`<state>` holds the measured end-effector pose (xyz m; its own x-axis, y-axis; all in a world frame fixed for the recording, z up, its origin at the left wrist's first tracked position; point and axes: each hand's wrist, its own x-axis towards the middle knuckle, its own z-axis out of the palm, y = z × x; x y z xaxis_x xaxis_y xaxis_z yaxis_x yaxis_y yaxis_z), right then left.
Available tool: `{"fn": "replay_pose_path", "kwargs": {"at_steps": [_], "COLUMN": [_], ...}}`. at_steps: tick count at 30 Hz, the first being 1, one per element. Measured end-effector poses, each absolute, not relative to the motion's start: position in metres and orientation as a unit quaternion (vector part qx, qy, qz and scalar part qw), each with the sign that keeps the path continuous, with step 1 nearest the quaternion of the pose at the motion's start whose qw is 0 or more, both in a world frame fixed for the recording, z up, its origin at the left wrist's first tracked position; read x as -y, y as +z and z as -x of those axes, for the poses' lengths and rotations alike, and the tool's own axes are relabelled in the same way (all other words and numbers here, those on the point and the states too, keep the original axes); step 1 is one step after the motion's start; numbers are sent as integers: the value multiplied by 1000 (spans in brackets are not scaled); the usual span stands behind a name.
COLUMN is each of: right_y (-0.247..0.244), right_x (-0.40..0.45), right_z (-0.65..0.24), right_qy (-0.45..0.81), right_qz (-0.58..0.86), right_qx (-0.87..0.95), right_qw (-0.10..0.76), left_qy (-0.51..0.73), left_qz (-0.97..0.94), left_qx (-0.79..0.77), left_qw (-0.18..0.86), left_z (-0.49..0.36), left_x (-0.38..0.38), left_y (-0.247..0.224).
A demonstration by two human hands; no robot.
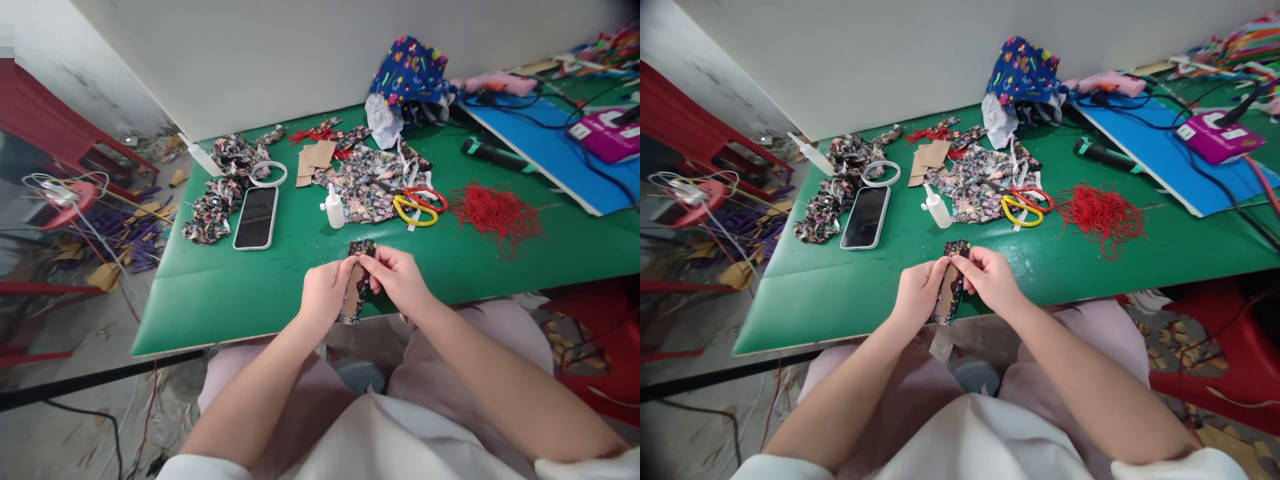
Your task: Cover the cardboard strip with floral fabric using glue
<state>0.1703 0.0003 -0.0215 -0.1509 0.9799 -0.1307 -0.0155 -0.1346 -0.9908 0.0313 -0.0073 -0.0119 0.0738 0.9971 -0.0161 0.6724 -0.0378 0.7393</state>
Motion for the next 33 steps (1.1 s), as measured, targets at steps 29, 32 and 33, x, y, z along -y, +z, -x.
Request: {"fn": "replay_pose_path", "kwargs": {"at_steps": [29, 32, 33], "right_y": [-30, -29, -28], "right_x": [-8, -8, -7], "right_z": [-174, -174, -174], "right_qy": [540, 532, 530], "right_qz": [495, 500, 501], "right_qx": [417, 425, 429], "right_qw": [538, 534, 533], "left_qy": [278, 276, 277], "left_qz": [-666, -686, -682], "left_qx": [-617, -617, -618], "left_qw": [313, 271, 276], "left_z": [-32, -34, -34], "left_x": [11, 12, 12], "left_y": [-13, -14, -14]}}
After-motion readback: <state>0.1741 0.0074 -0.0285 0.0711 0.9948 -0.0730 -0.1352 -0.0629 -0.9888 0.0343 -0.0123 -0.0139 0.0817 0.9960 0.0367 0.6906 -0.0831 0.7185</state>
